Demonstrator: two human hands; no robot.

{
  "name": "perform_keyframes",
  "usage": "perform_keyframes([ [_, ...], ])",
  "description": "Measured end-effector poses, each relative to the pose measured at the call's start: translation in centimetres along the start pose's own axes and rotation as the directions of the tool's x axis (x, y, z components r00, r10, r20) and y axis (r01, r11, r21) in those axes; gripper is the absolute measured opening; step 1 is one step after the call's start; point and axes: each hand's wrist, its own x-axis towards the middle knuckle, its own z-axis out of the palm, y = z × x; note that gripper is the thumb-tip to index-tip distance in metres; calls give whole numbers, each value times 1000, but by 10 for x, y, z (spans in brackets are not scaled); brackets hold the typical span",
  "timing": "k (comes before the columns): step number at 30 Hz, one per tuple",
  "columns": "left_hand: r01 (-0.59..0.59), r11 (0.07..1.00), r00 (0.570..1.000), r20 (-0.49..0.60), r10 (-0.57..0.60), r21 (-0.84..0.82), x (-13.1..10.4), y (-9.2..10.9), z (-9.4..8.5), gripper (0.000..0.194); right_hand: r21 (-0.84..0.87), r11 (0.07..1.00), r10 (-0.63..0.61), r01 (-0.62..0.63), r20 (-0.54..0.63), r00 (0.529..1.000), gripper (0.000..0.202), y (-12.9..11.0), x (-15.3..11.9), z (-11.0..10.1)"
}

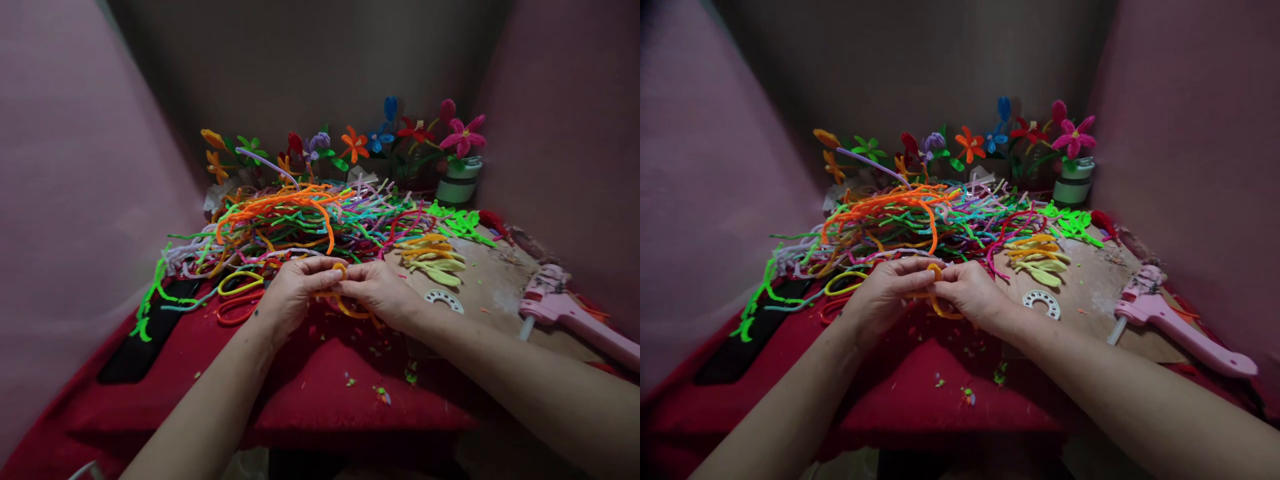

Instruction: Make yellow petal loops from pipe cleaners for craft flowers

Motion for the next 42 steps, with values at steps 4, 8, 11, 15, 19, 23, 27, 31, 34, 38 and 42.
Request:
perform_keyframes([
  [4,-26,997,999,26,24,76,0,1,-3,14,12,1000,17,-17,13,1000,30,-1,0,0],
  [8,-68,994,997,-30,71,90,-1,-3,0,13,124,991,48,-54,47,998,24,5,1,2],
  [11,-110,983,990,-76,122,148,-2,-4,4,11,150,987,64,-65,11,998,23,8,2,4],
  [15,-162,943,976,-97,197,292,-3,-3,8,8,125,988,93,-88,-32,995,23,7,1,4],
  [19,-285,786,902,-123,413,549,-4,-7,9,7,82,991,115,-110,-64,991,23,6,1,5],
  [23,-435,535,763,-19,647,724,-4,-13,9,10,76,992,106,-102,-45,993,22,6,2,4],
  [27,-480,445,701,26,713,756,-6,-15,8,11,9,997,74,-74,-46,996,22,7,4,2],
  [31,-497,348,659,85,747,795,-7,-13,10,9,-28,998,51,-53,-39,998,19,7,4,1],
  [34,-440,493,738,-10,674,750,-3,-8,8,11,-37,997,72,-74,-58,996,21,3,2,3],
  [38,-281,822,861,-247,444,496,4,1,-4,20,-47,990,124,-130,-105,987,24,0,0,5],
  [42,-201,924,952,-157,262,325,7,4,-15,34,103,991,97,-84,-129,987,27,3,1,4],
])
